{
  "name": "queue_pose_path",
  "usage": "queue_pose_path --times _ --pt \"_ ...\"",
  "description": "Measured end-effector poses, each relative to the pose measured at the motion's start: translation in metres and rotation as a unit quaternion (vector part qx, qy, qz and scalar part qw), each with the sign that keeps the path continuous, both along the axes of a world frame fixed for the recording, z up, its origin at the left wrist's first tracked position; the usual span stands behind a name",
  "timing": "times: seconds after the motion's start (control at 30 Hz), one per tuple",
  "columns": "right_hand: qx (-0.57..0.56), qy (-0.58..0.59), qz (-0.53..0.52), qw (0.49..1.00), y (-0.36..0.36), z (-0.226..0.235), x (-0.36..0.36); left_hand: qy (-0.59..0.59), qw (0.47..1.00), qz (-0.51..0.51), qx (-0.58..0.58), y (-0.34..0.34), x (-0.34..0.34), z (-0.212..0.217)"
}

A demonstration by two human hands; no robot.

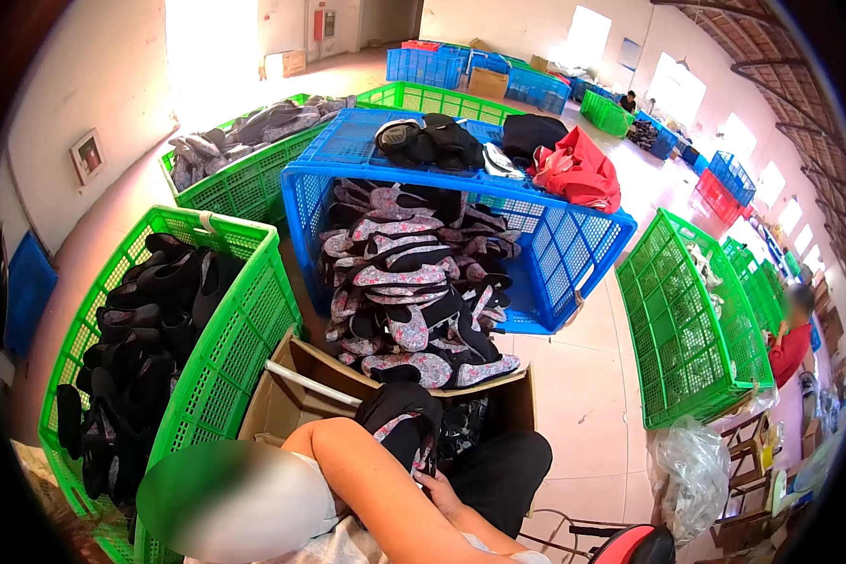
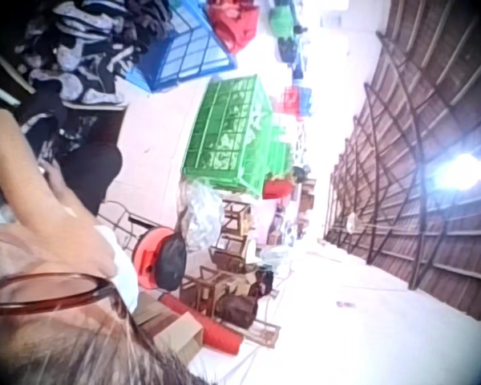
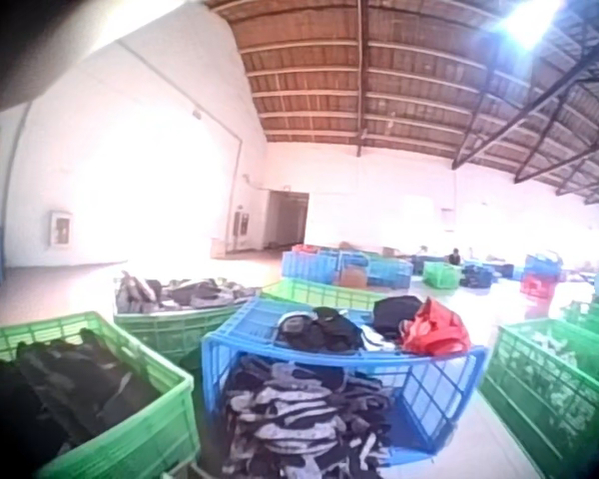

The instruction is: The person sits on the floor and uses a needle and thread to sew the edges of black slippers with floral patterns. They pick up slippers from a blue basket, stitch the seams, and place the finished items into a green basket.

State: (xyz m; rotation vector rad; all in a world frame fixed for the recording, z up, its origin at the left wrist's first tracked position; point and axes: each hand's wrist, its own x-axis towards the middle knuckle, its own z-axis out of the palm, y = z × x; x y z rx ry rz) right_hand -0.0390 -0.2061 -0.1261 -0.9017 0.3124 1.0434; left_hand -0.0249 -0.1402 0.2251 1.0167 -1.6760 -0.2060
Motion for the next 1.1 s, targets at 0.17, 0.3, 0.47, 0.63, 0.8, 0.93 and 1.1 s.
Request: queue_pose_path --times 0.17,0.3,0.47,0.63,0.8,0.93,1.1 --pt "0.017 -0.001 0.0 1.0 -0.004 0.009 -0.001 0.004 1.0 -0.014 -0.021 0.004 -0.008 0.001" --pt "-0.038 -0.057 0.012 0.998 -0.01 0.002 0.0 0.015 0.999 -0.018 -0.044 0.023 -0.014 -0.001" --pt "-0.033 -0.055 0.028 0.998 -0.007 0.03 0.002 0.056 0.996 0.029 -0.06 0.072 -0.035 -0.01" --pt "-0.009 -0.08 -0.019 0.997 0.0 0.027 -0.006 0.216 0.889 0.386 0.122 0.143 -0.047 -0.066" --pt "0.002 -0.062 0.02 0.998 -0.008 0.037 -0.003 0.276 0.546 0.766 0.198 0.222 -0.117 -0.207" --pt "0.002 -0.058 0.018 0.998 -0.003 0.037 -0.002 0.515 0.429 0.699 0.25 0.235 -0.232 -0.303" --pt "-0.004 -0.074 0.006 0.997 -0.004 0.035 -0.003 0.429 0.426 0.747 0.275 0.205 -0.271 -0.296"
